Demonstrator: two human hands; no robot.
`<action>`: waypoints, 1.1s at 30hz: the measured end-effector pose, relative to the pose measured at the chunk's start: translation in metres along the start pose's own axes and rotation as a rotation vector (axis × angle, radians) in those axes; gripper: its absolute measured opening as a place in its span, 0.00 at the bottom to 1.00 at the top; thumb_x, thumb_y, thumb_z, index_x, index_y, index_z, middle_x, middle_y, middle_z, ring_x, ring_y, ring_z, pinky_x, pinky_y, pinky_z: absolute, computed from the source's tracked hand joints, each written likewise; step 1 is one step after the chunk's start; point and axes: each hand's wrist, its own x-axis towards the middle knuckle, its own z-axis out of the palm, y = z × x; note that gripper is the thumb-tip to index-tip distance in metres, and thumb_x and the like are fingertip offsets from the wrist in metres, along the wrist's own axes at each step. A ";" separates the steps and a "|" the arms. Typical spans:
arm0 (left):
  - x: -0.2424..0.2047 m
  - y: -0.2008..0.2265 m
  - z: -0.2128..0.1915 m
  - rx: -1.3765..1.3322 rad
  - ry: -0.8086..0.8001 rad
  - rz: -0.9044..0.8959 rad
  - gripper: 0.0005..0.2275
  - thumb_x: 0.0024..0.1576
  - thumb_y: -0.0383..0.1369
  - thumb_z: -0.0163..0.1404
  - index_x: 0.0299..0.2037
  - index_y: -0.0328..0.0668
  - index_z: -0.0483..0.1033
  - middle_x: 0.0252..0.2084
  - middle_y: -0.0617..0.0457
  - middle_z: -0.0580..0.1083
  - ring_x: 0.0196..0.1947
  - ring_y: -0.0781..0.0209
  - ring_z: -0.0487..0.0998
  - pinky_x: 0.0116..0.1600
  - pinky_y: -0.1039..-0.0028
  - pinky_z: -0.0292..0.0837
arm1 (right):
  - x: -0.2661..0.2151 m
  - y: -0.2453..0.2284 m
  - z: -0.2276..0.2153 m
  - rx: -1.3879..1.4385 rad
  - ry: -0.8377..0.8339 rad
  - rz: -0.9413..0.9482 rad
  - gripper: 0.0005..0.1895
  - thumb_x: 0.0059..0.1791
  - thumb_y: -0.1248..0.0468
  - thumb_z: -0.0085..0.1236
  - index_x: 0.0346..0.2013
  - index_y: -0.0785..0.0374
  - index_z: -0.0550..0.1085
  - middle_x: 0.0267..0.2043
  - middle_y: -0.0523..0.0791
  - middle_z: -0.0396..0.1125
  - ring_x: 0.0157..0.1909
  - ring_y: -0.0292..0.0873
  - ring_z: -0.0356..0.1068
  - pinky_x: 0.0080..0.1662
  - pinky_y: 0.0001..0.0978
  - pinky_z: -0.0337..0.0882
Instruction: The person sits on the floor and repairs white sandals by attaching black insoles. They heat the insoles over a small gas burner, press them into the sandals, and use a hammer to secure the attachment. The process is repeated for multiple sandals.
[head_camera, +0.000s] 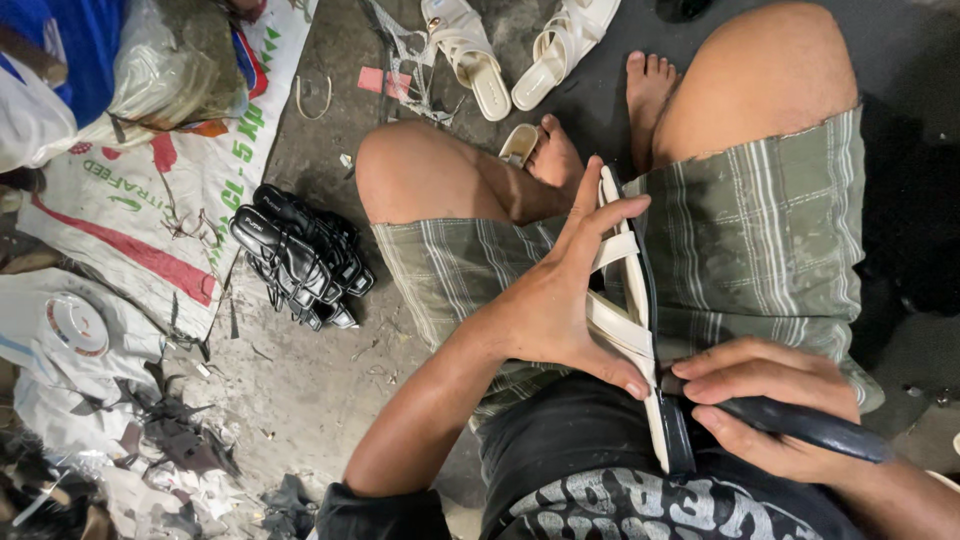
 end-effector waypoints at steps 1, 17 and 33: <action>-0.001 -0.001 0.002 -0.002 0.012 0.004 0.65 0.31 0.51 0.76 0.78 0.55 0.41 0.79 0.26 0.26 0.85 0.28 0.36 0.82 0.51 0.55 | -0.002 0.001 0.002 -0.007 0.006 -0.006 0.09 0.42 0.66 0.67 0.36 0.63 0.79 0.41 0.50 0.77 0.43 0.44 0.82 0.44 0.30 0.82; -0.007 0.017 -0.016 0.061 0.000 0.056 0.56 0.36 0.53 0.75 0.74 0.55 0.51 0.81 0.32 0.29 0.83 0.34 0.41 0.81 0.56 0.57 | 0.010 -0.005 -0.014 0.082 -0.150 0.148 0.08 0.46 0.64 0.67 0.38 0.63 0.81 0.43 0.48 0.78 0.46 0.44 0.79 0.46 0.33 0.80; -0.010 0.031 -0.026 0.143 0.063 0.175 0.42 0.43 0.51 0.72 0.68 0.54 0.65 0.82 0.37 0.35 0.81 0.37 0.31 0.81 0.51 0.44 | 0.023 -0.002 -0.010 0.107 -0.137 0.040 0.08 0.45 0.64 0.67 0.37 0.62 0.81 0.42 0.47 0.76 0.46 0.45 0.78 0.47 0.34 0.80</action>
